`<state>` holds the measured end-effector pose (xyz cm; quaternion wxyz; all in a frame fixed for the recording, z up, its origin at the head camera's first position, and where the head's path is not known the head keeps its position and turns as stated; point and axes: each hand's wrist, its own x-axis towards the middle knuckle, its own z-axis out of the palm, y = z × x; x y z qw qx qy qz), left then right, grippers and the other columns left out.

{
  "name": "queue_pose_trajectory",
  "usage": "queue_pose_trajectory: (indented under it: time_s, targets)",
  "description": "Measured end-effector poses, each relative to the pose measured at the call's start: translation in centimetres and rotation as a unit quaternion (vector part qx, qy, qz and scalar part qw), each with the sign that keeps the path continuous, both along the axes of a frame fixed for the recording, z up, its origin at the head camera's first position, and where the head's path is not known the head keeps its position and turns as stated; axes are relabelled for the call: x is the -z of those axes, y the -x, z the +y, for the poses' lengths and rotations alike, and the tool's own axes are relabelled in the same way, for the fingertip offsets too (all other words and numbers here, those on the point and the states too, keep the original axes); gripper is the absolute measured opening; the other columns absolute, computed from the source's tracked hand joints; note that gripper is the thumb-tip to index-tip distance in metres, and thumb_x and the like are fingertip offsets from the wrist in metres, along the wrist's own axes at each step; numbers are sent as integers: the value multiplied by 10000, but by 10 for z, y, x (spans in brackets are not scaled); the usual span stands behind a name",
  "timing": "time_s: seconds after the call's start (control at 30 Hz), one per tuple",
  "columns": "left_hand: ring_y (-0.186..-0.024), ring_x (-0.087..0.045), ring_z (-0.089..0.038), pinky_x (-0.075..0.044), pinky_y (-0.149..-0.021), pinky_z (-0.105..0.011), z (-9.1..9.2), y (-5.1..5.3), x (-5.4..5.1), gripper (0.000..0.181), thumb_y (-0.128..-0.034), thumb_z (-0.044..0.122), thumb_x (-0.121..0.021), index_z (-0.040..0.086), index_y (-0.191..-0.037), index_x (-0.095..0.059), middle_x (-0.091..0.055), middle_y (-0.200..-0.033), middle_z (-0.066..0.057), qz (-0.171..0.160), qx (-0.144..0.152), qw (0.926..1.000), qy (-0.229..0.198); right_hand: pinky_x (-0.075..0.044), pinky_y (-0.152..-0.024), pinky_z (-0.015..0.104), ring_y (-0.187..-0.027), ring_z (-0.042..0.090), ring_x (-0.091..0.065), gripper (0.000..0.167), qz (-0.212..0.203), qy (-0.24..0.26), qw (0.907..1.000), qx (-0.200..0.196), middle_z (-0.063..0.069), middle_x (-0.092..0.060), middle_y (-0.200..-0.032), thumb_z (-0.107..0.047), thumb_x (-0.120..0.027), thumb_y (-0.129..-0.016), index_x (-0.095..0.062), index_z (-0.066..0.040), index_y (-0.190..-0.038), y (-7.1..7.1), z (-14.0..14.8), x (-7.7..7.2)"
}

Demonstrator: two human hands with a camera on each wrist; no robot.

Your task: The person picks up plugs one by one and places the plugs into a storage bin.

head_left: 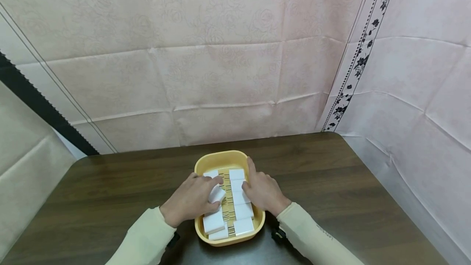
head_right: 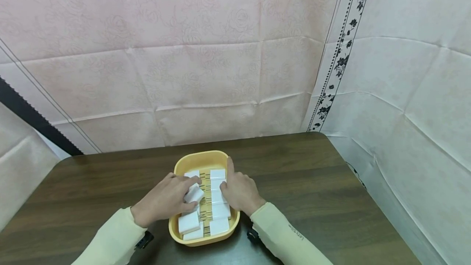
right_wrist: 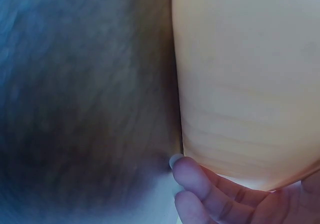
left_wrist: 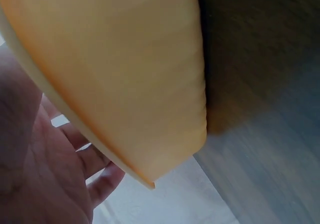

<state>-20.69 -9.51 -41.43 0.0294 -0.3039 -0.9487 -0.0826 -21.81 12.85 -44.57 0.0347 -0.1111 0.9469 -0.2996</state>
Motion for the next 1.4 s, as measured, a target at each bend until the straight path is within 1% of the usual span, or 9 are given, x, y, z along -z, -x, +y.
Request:
queue_pose_trajectory:
  time_s: [0.23, 0.5, 0.6, 0.8, 1.07, 1.13, 1.23, 1.33, 1.4]
  targets:
    - [-891, -618, -185, -409, -1005, -499, -1, -1, 2, 428, -810, 456, -819, 121, -1058, -721, -735, -923, -14, 246, -290, 9993, 17, -441, -413, 284, -427, 130, -531, 767, -4, -16, 10000, -8, 36, -541, -630, -231, -515, -1033, -54, -63, -1622, 0, 0, 0]
    - [-782, -550, -118, -397, -1020, -502, -3, 1, 4, 542, -756, 571, -823, 88, -975, -713, -695, -860, 4, 167, -554, 9983, -35, -436, -406, 274, -419, 130, -528, 767, -2, -6, 10000, -4, 36, -540, -630, -228, -515, -1031, -55, -60, -1622, 0, 0, 0]
    - [-828, -585, -149, -396, -1060, -504, -3, 2, 5, 567, -758, 600, -806, 79, -949, -691, -691, -880, -15, 119, -646, 9978, -25, -435, -403, 271, -420, 129, -531, 767, -6, 40, 10000, -26, 36, -542, -632, -226, -513, -1030, -54, -60, -1621, 0, 0, 1]
    - [-1057, -619, -294, -319, -1178, -575, -5, 2, 8, 602, -751, 622, -796, 55, -906, -669, -654, -980, -91, 264, -726, 9969, -130, -434, -401, 269, -419, 126, -531, 767, 13, 26, 10000, -42, 36, -540, -631, -226, -511, -1030, -51, -60, -1621, 0, 0, 0]
    - [-1004, -587, -263, -281, -1192, -610, -5, 3, 9, 580, -728, 618, -808, 71, -843, -653, -610, -1016, -94, 325, -754, 9963, -261, -436, -413, 282, -430, 125, -529, 761, 65, -3, 10000, -7, 32, -541, -633, -226, -515, -1030, -65, -52, -1619, -1, 1, 0]
    - [-954, -566, -239, -348, -1165, -569, -5, 2, 10, 576, -727, 608, -816, 71, -846, -644, -596, -989, -78, 221, -769, 9963, -322, -438, -414, 281, -432, 123, -530, 761, 84, 11, 10000, -15, 31, -543, -637, -223, -517, -1030, -67, -51, -1619, -1, 1, 1]
    - [-889, -526, -213, -473, -1015, -467, -5, 1, 10, 570, -730, 599, -822, 76, -870, -642, -581, -966, -57, 73, -865, 9954, -407, -440, -413, 278, -434, 121, -533, 761, 85, 51, 9999, -30, 30, -545, -644, -220, -516, -1028, -65, -54, -1619, -1, 0, 1]
    - [-863, -512, -200, -489, -850, -399, -4, 1, 11, 561, -735, 600, -820, 91, -909, -659, -587, -970, -44, 33, -963, 9942, -468, -440, -413, 275, -435, 120, -533, 760, 72, 53, 10000, -26, 30, -544, -649, -223, -512, -1029, -65, -57, -1620, -1, 1, 0]
    - [-869, -517, -198, -491, -843, -392, -4, 1, 12, 551, -733, 595, -824, 99, -920, -671, -595, -968, -41, 72, -971, 9939, -514, -436, -412, 276, -429, 123, -529, 759, 72, 49, 10000, -22, 32, -541, -640, -224, -512, -1028, -67, -56, -1620, -1, 1, 0]
